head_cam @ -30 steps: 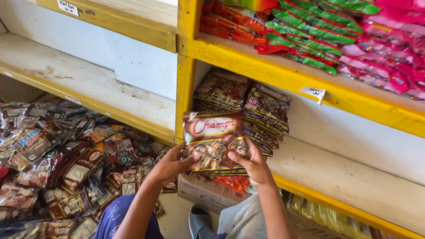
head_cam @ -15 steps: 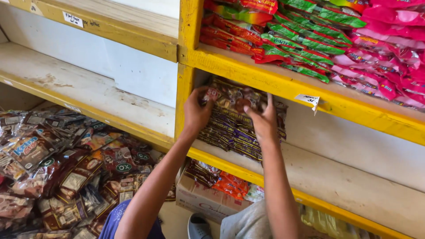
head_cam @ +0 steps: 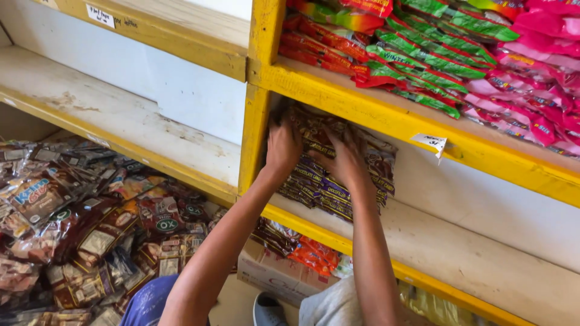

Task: Picking up snack packages from a pile on the floor and organizing them onto retail shelves.

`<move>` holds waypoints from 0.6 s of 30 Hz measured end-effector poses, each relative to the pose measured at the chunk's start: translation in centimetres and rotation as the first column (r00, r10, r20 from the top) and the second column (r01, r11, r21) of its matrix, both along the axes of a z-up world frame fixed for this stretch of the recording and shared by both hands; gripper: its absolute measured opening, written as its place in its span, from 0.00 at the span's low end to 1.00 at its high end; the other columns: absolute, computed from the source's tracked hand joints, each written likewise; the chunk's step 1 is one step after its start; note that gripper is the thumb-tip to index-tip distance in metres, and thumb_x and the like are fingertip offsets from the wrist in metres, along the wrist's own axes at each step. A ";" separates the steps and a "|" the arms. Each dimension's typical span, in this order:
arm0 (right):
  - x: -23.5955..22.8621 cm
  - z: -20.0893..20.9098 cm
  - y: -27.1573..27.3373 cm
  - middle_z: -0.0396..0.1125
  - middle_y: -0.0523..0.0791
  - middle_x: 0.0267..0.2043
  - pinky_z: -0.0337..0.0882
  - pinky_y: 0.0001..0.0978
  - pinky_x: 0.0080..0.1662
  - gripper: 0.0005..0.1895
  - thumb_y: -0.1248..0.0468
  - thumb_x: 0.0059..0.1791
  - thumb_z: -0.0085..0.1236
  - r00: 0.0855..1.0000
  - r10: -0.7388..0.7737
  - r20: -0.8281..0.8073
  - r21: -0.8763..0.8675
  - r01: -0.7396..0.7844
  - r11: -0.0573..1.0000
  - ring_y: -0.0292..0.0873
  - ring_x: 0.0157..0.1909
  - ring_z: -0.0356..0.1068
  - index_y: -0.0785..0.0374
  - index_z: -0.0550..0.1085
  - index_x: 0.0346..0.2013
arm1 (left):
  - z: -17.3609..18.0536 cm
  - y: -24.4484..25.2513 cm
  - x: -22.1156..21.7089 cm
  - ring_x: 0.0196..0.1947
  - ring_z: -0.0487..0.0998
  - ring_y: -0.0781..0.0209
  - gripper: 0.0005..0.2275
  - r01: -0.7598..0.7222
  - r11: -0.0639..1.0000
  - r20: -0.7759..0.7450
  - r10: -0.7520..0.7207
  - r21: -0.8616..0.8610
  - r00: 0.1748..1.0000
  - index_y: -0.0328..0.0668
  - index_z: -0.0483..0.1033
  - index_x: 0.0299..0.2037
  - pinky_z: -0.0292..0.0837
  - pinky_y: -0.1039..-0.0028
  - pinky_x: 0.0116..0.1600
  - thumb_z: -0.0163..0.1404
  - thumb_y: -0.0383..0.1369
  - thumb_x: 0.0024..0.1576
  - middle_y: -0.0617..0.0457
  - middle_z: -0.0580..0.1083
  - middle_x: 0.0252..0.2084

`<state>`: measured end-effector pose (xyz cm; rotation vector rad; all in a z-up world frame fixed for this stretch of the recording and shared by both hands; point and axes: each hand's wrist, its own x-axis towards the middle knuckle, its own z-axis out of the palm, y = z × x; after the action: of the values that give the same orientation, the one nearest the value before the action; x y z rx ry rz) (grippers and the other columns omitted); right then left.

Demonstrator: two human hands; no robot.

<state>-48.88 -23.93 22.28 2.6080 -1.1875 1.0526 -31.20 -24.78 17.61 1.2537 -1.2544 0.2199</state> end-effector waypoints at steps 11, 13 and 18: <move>1.5 -5.1 -4.8 0.42 0.50 0.81 0.32 0.92 0.60 0.42 0.41 0.49 0.57 0.926 -0.328 -0.188 -0.108 0.313 0.944 0.61 0.79 0.41 0.41 0.58 0.76 | 4.4 -1.5 -0.2 0.61 0.75 0.39 0.16 -0.225 0.878 0.616 -0.095 0.422 0.782 0.44 0.76 0.56 0.72 0.53 0.65 0.48 0.32 0.58 0.35 0.71 0.60; 1.9 -4.0 -4.3 0.41 0.50 0.80 0.31 0.93 0.59 0.42 0.38 0.49 0.57 0.943 -0.302 -0.139 -0.068 0.295 0.953 0.61 0.79 0.41 0.43 0.58 0.75 | 4.4 -4.5 1.0 0.61 0.74 0.39 0.16 -0.113 0.870 0.574 -0.214 0.480 0.790 0.43 0.76 0.58 0.70 0.53 0.65 0.47 0.33 0.60 0.35 0.72 0.60; 2.3 -1.7 -2.8 0.41 0.51 0.79 0.29 0.92 0.59 0.47 0.31 0.44 0.57 0.963 -0.253 -0.088 0.080 0.260 0.962 0.62 0.77 0.42 0.42 0.58 0.73 | 3.0 -9.3 2.9 0.61 0.69 0.36 0.18 0.082 0.880 0.572 -0.373 0.469 0.731 0.42 0.74 0.58 0.61 0.51 0.66 0.46 0.39 0.60 0.35 0.71 0.60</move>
<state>-46.53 -26.70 20.56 2.4435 -1.5377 0.8596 -28.25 -34.09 20.63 1.4127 -2.1504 0.2184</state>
